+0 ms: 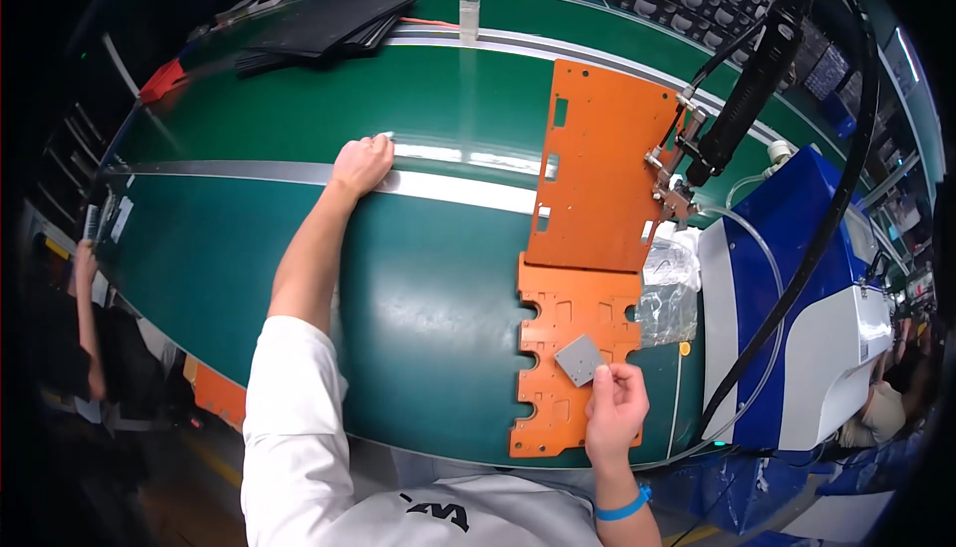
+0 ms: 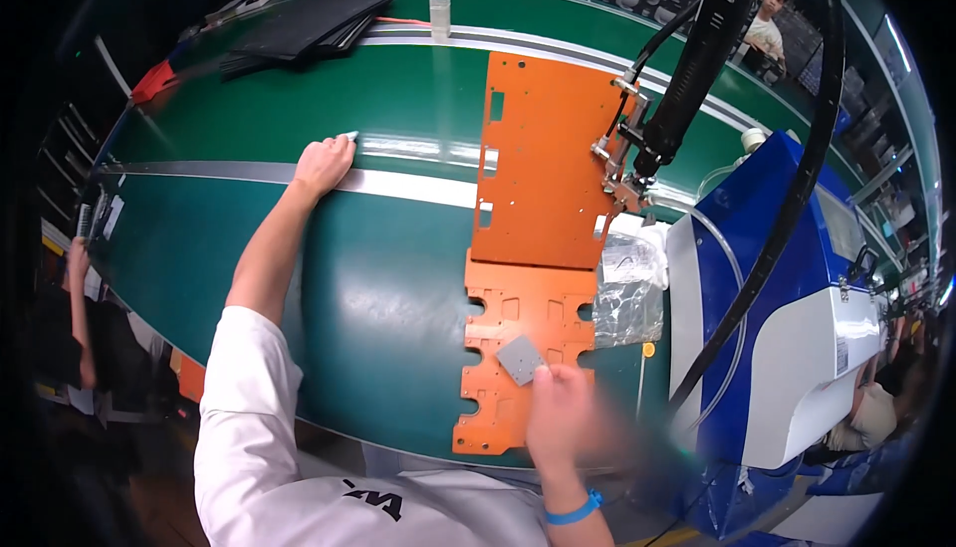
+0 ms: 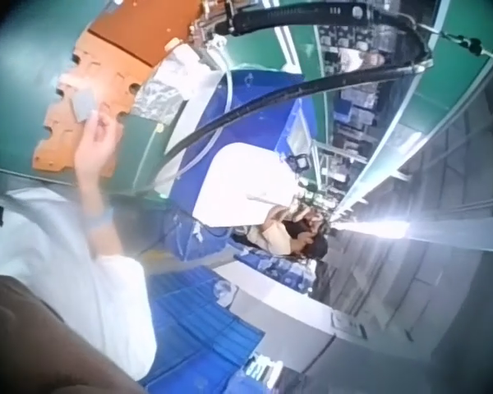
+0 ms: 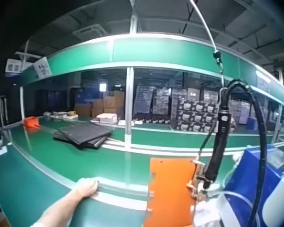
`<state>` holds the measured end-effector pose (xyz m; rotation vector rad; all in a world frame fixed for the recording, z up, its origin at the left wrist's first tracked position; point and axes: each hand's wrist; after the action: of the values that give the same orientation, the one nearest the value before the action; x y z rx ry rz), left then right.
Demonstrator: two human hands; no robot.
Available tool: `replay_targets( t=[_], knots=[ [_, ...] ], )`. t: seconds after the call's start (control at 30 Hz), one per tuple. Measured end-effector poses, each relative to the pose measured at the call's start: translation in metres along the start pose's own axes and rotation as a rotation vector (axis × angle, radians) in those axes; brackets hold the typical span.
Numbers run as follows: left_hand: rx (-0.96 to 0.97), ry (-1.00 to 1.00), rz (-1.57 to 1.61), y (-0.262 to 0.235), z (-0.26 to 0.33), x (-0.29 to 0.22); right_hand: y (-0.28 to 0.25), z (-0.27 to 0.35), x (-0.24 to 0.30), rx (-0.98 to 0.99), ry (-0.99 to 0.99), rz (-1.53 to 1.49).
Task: The person is using a handheld welding or bonding tool to attach metal components to an orange fixture on an assembly line.
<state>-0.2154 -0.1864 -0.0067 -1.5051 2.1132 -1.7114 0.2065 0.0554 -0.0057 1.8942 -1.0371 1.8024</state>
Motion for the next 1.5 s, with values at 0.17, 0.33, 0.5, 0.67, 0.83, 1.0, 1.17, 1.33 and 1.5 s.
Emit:
replay_targets(
  t=[0.17,0.33,0.5,0.67,0.83,1.0,1.17,1.33,1.5],
  knots=[
    [-0.010,-0.184,0.079,0.000,-0.018,-0.020,0.000,-0.001,0.005,-0.015,-0.050,0.020],
    [-0.013,-0.233,0.402,-0.054,0.008,-0.066,-0.011,-0.009,0.029,-0.007,0.181,-0.241],
    [-0.088,-0.220,0.686,-0.103,0.060,-0.095,-0.050,-0.081,0.072,-0.114,0.226,-0.307],
    [-0.045,-0.268,0.760,-0.116,0.062,-0.109,-0.059,-0.188,0.035,-0.333,-0.204,0.609],
    [-0.144,-0.309,0.735,-0.113,0.062,-0.120,-0.031,-0.256,0.020,-0.403,-0.332,0.851],
    [-0.151,-0.324,0.744,-0.117,0.062,-0.127,-0.032,-0.320,-0.019,-0.185,-0.708,1.256],
    [-0.124,-0.355,0.742,-0.121,0.063,-0.130,-0.023,-0.333,-0.053,-0.129,-0.792,0.855],
    [-0.163,-0.354,0.715,-0.118,0.062,-0.128,-0.023,-0.308,-0.042,-0.228,-0.576,0.891],
    [-0.331,-0.431,0.832,-0.137,0.067,-0.151,-0.033,-0.225,0.014,-0.261,-0.122,0.798]
  ],
)
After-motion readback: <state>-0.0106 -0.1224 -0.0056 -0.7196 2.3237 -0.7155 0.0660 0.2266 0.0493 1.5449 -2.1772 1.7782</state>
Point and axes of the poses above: each hand's wrist, its own z-axis away from the middle knuckle, its own y-axis out of the palm, x = y × z, and after that the axes turned 3 degrees about z, right-handed
